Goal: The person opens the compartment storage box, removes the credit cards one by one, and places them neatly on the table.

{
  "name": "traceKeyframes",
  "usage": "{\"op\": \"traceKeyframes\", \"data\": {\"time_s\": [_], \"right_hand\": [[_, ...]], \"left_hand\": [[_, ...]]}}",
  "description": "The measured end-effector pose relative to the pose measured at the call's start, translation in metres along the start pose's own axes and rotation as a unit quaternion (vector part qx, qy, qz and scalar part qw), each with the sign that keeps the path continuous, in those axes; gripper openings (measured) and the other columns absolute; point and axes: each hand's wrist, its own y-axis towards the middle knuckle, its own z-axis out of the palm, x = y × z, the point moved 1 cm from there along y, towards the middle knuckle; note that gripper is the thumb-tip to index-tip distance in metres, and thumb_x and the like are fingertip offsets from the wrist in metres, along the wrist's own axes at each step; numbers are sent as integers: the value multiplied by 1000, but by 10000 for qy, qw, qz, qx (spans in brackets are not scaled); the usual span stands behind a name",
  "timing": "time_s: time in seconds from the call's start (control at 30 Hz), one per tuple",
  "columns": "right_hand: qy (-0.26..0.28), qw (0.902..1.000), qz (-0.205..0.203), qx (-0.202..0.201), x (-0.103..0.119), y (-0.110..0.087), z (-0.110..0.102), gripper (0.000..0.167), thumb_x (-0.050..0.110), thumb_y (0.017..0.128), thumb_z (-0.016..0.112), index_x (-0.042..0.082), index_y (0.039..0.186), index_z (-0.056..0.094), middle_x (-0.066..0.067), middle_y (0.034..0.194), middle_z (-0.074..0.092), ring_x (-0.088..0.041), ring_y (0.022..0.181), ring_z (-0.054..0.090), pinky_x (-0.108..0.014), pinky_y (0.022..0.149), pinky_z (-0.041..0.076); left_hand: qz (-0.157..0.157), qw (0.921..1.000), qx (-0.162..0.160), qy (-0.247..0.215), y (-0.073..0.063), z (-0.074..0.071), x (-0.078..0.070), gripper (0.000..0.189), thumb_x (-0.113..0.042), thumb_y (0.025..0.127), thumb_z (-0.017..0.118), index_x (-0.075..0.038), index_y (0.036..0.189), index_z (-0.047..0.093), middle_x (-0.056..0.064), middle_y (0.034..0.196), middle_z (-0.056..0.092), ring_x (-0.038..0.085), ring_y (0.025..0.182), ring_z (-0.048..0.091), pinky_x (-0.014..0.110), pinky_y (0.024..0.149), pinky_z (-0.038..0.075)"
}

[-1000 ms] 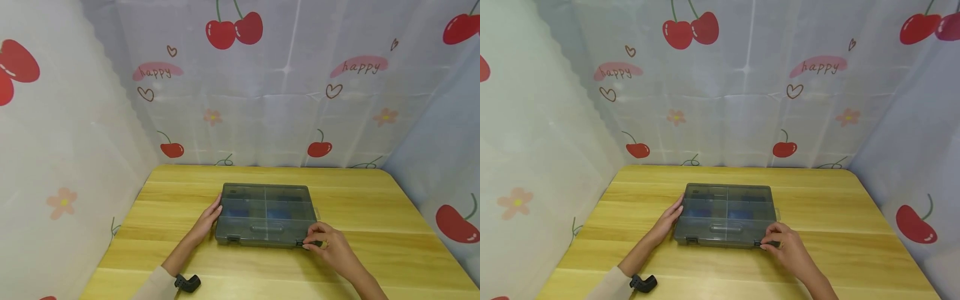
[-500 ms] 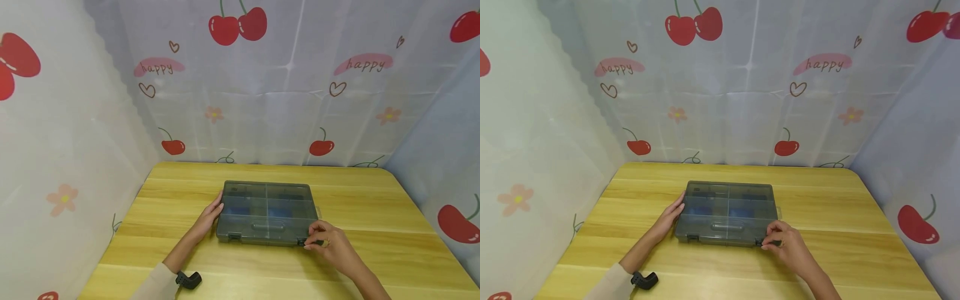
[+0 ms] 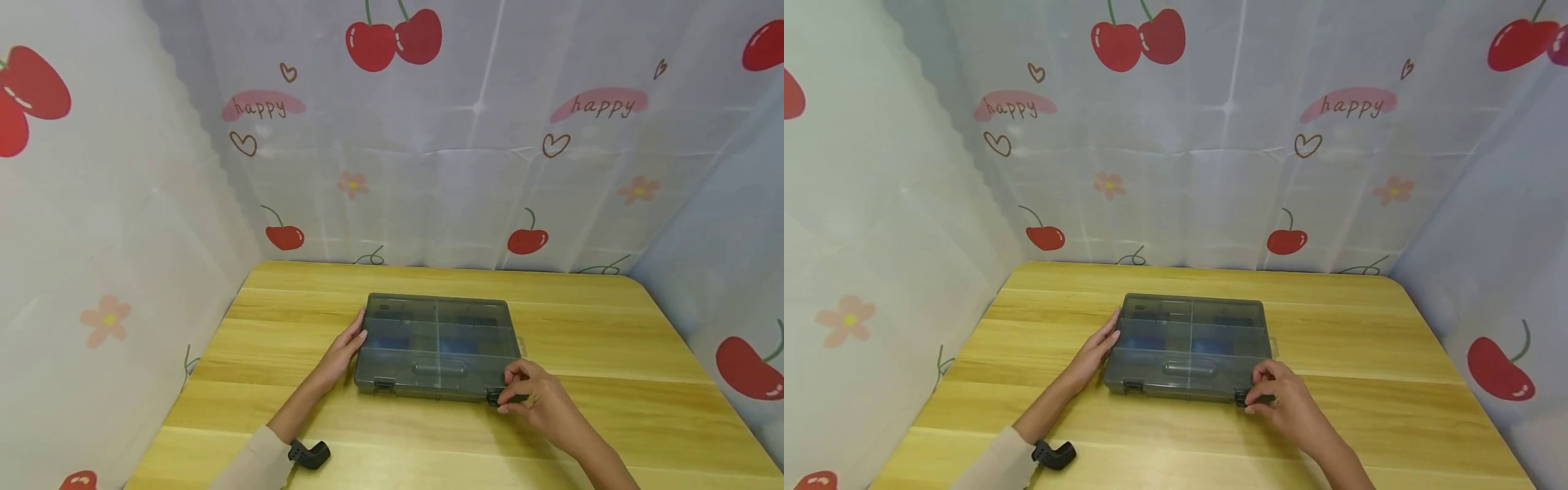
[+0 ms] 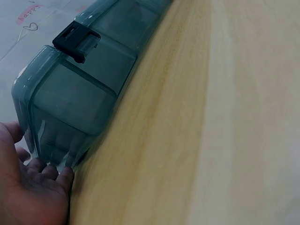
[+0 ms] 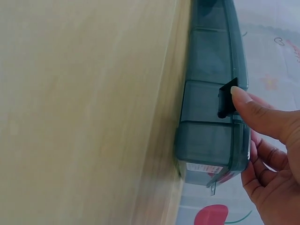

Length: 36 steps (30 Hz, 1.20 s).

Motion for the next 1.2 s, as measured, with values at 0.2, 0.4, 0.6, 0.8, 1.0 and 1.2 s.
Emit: {"op": "traceKeyframes", "data": {"time_s": [0.2,0.4,0.6,0.8,1.0,1.2], "right_hand": [[-287,9993,-156,199,2,3,-1,33,-2,58,94,23,73,78,7,95,52,-2,84,40,-17,66,43],[-381,9987,-220,275,3,5,-1,34,1,58,95,25,73,77,9,96,50,-2,84,39,-18,66,41],[-277,9992,-198,202,7,9,-4,29,0,67,91,24,79,78,9,96,56,-4,84,47,-18,64,48],[-274,9990,-343,-42,18,19,-3,30,1,71,88,24,86,78,12,96,64,-6,85,60,-22,66,56],[138,9990,-425,28,37,36,8,28,0,75,86,21,92,78,13,98,67,-7,88,61,-23,67,57],[401,9979,-440,254,51,51,28,21,6,82,83,18,98,78,11,101,68,-9,92,63,-25,72,59]], "left_hand": [[197,9998,59,19,0,-1,2,60,-36,110,43,-28,164,17,-10,169,7,18,155,7,48,124,18],[295,9994,93,127,0,-2,1,60,-35,110,44,-28,163,18,-6,170,7,17,155,8,46,125,18],[299,9994,19,198,0,-2,0,59,-34,110,44,-26,163,19,-7,170,10,13,154,10,41,125,19],[307,9993,-33,197,0,-2,-1,58,-31,110,44,-25,163,20,-12,168,13,13,154,10,41,125,17],[288,9995,-34,158,0,-2,0,58,-32,110,45,-26,163,20,-9,169,11,16,155,10,44,125,17],[358,9992,-58,189,1,-2,2,58,-31,110,44,-23,163,21,-5,169,11,17,155,9,43,125,16]]}}
